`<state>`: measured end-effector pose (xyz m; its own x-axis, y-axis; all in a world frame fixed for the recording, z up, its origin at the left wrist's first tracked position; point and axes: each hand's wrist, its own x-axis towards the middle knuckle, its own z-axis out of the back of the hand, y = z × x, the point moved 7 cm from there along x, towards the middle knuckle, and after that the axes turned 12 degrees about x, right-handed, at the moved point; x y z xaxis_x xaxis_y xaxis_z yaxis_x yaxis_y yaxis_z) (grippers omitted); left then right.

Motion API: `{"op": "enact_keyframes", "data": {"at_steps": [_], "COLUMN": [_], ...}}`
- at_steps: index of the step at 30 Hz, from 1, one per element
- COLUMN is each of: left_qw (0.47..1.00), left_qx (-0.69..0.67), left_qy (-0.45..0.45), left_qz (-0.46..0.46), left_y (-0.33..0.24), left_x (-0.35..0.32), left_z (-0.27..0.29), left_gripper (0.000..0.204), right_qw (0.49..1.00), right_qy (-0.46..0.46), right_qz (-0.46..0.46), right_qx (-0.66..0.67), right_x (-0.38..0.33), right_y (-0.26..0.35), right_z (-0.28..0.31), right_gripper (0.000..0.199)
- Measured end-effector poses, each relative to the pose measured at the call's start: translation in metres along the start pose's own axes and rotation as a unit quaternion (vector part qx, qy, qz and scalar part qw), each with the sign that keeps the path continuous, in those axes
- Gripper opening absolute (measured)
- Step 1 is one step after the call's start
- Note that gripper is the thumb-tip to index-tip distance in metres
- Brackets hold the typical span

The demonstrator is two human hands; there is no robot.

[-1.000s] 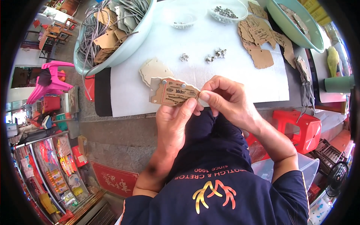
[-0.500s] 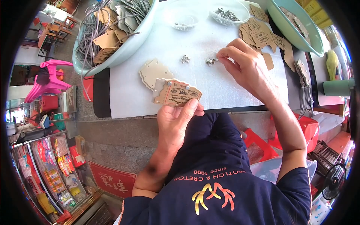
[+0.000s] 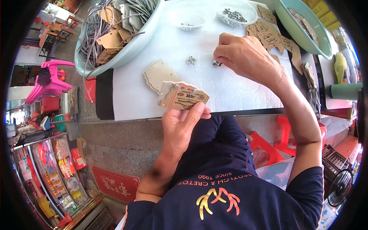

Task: Assemble small cardboard and plastic components to create decorative items.

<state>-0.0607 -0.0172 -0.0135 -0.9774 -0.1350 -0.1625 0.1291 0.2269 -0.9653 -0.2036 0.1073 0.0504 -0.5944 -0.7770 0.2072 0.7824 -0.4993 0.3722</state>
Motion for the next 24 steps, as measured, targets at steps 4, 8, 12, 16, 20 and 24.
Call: {"op": "enact_keyframes", "data": {"at_steps": [4,8,12,16,20,24], "left_qw": [1.0,1.0,1.0,1.0,0.999,0.999], "left_qx": [0.003,-0.005,-0.012,-0.007,-0.035,-0.037], "left_qy": [-0.002,0.019,0.013,-0.025,-0.011,-0.019], "left_qz": [-0.004,0.003,0.002,0.015,0.006,-0.001], "left_y": [-0.001,0.003,0.002,-0.003,-0.008,-0.013], "left_x": [0.0,-0.001,-0.001,0.0,0.005,0.008], "left_z": [0.0,0.003,0.0,0.0,-0.004,-0.007], "left_gripper": [0.018,0.022,0.021,0.019,0.019,0.019], "right_qw": [0.999,0.999,0.996,0.828,0.559,0.485], "right_qy": [0.035,0.026,-0.065,-0.073,-0.045,-0.031], "right_qz": [0.008,0.005,0.037,-0.212,-0.275,-0.259], "right_qx": [-0.022,-0.023,0.055,0.513,0.781,0.835], "right_x": [0.005,0.009,-0.002,-0.03,-0.051,-0.057], "right_y": [0.002,0.004,0.003,-0.01,0.01,0.023], "right_z": [-0.002,-0.006,0.006,-0.01,-0.041,-0.051], "right_gripper": [0.01,0.01,0.014,0.024,0.021,0.019]}}
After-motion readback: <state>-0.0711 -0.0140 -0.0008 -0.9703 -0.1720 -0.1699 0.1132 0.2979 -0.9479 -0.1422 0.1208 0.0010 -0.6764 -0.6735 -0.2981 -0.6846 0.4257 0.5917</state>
